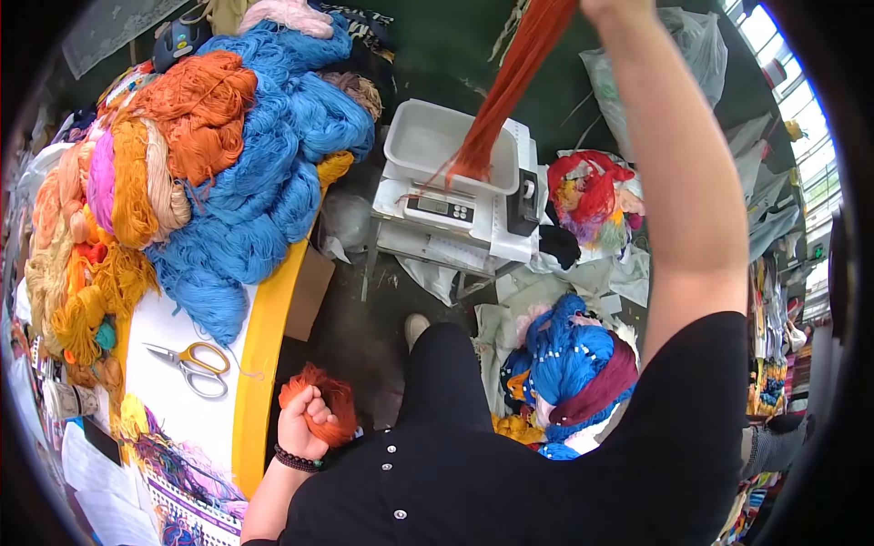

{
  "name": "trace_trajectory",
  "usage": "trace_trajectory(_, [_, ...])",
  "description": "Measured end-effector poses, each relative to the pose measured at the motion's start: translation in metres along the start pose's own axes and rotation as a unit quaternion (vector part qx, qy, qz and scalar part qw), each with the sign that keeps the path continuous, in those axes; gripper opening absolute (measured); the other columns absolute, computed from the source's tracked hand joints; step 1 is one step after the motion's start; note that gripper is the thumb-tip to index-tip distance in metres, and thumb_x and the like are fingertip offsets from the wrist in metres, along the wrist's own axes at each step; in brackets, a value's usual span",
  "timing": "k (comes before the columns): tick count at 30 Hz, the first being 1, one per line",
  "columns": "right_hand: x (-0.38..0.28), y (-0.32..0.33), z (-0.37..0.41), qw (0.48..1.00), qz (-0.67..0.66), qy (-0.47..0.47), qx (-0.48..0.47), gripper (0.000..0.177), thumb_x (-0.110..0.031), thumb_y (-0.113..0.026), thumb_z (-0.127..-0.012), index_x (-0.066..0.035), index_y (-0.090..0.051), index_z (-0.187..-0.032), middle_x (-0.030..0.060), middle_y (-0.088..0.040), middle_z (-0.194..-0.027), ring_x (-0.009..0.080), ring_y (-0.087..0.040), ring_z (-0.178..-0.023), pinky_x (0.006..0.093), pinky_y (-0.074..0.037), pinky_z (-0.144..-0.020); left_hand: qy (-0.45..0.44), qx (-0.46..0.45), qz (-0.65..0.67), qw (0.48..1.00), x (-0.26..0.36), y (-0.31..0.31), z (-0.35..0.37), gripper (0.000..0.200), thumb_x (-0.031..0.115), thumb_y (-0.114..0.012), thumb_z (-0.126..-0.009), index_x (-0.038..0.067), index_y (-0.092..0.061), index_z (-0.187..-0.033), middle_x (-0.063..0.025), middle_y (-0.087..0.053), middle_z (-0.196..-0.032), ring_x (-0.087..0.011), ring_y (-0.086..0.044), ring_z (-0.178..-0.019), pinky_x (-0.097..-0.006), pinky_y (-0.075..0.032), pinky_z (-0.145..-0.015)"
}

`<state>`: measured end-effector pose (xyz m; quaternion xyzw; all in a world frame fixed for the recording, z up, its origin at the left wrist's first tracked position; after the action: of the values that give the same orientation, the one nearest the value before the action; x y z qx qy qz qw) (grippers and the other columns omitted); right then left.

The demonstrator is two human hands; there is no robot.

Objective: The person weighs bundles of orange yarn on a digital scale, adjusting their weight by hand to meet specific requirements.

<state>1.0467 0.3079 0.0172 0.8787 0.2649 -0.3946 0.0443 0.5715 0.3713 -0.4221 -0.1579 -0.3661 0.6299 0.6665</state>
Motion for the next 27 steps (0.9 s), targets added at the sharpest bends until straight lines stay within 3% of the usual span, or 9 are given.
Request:
trace_trajectory(4, [0.123,0.027,0.016,0.979,0.037,-0.199,-0.009,0.019,-0.020,-0.052,-0.092,-0.008,-0.054,-0.078,0.0046,-0.053,-0.059,0.0158,-0.049,-0.050,0.0315,-0.042,-0.050,0.042,-0.031,0.044,0.998,0.006,-0.003,-0.006,0.014,0.020,-0.049,-0.094,0.010,-0.054,-0.086,0.0065,-0.040,-0.059,-0.0076,-0.040,-0.053,-0.0276,-0.043,-0.060])
trace_trajectory(8, [0.234,0.059,0.090,0.945,0.267,-0.161,-0.097,0.016,-0.023,-0.055,-0.091,-0.009,-0.062,-0.096,-0.0008,-0.060,-0.081,0.0130,-0.052,-0.069,0.0300,-0.043,-0.061,0.083,-0.076,0.090,0.990,0.007,-0.005,-0.013,0.018,0.020,-0.047,-0.094,0.008,-0.058,-0.086,0.0065,-0.043,-0.059,-0.0074,-0.041,-0.052,-0.0260,-0.043,-0.061])
trace_trajectory(10, [0.269,0.068,0.150,0.881,0.433,-0.067,-0.178,0.024,-0.029,-0.052,-0.087,-0.007,-0.062,-0.092,0.0170,-0.064,-0.088,0.0345,-0.061,-0.083,0.0429,-0.049,-0.073,0.095,-0.084,0.107,0.986,0.007,-0.004,-0.015,0.018,0.020,-0.047,-0.094,0.008,-0.059,-0.087,0.0065,-0.044,-0.059,-0.0075,-0.041,-0.052,-0.0261,-0.043,-0.061])
trace_trajectory(13, [0.257,0.064,0.233,0.710,0.629,-0.024,-0.316,0.016,-0.020,-0.059,-0.078,-0.008,-0.062,-0.088,0.0146,-0.064,-0.092,0.0333,-0.060,-0.091,0.0466,-0.046,-0.082,0.098,-0.077,0.104,0.987,0.010,-0.008,-0.015,0.019,0.020,-0.047,-0.094,0.007,-0.059,-0.086,0.0068,-0.043,-0.058,-0.0073,-0.041,-0.051,-0.0258,-0.043,-0.062])
trace_trajectory(15, [0.253,0.070,0.278,0.739,0.613,0.133,-0.246,0.014,-0.018,-0.063,-0.076,-0.008,-0.061,-0.086,0.0105,-0.062,-0.104,0.0294,-0.056,-0.103,0.0483,-0.039,-0.093,0.108,-0.095,0.118,0.983,0.009,-0.002,-0.019,0.016,0.018,-0.048,-0.094,0.007,-0.058,-0.090,0.0057,-0.043,-0.060,-0.0081,-0.043,-0.053,-0.0275,-0.045,-0.064])
trace_trajectory(19, [0.219,0.061,0.303,0.771,0.619,0.060,-0.138,0.024,-0.015,-0.068,-0.074,-0.007,-0.060,-0.095,0.0095,-0.058,-0.115,0.0297,-0.050,-0.112,0.0496,-0.035,-0.097,0.103,-0.081,0.048,0.990,0.007,-0.012,-0.020,0.015,0.014,-0.053,-0.090,0.005,-0.057,-0.102,0.0020,-0.047,-0.068,-0.0102,-0.045,-0.058,-0.0313,-0.048,-0.069])
trace_trajectory(21, [0.187,0.050,0.315,0.836,0.532,-0.055,-0.121,0.028,-0.014,-0.068,-0.076,-0.006,-0.060,-0.101,0.0131,-0.060,-0.106,0.0320,-0.055,-0.103,0.0431,-0.042,-0.089,0.079,-0.136,0.010,0.988,0.004,-0.019,-0.019,0.024,0.013,-0.056,-0.089,0.005,-0.055,-0.112,-0.0050,-0.060,-0.091,-0.0156,-0.057,-0.076,-0.0367,-0.050,-0.080])
trace_trajectory(24, [0.121,0.001,0.369,0.915,0.232,-0.272,-0.188,0.012,-0.014,-0.063,-0.081,-0.003,-0.065,-0.080,0.0120,-0.063,-0.076,0.0263,-0.063,-0.073,0.0360,-0.049,-0.067,0.001,-0.154,-0.069,0.986,0.005,-0.057,-0.009,0.031,0.019,-0.052,-0.093,0.010,-0.052,-0.123,-0.0106,-0.044,-0.141,-0.0267,-0.046,-0.125,-0.0466,-0.044,-0.098])
trace_trajectory(27, [0.076,-0.041,0.427,0.846,0.017,-0.418,-0.330,0.020,-0.021,-0.064,-0.085,-0.002,-0.067,-0.091,0.0103,-0.066,-0.081,0.0211,-0.064,-0.077,0.0313,-0.050,-0.070,-0.057,-0.186,-0.083,0.977,0.002,-0.078,-0.005,0.039,0.020,-0.048,-0.096,0.008,-0.045,-0.133,-0.0113,-0.039,-0.143,-0.0261,-0.039,-0.131,-0.0463,-0.039,-0.103])
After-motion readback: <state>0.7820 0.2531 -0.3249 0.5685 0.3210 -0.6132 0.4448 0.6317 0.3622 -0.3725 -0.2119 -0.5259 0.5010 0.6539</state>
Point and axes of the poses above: each hand's wrist, its own z-axis away from the middle knuckle, its own y-axis out of the back of the hand, x = y × z, the point moved 3 cm from there along -z, towards the middle knuckle
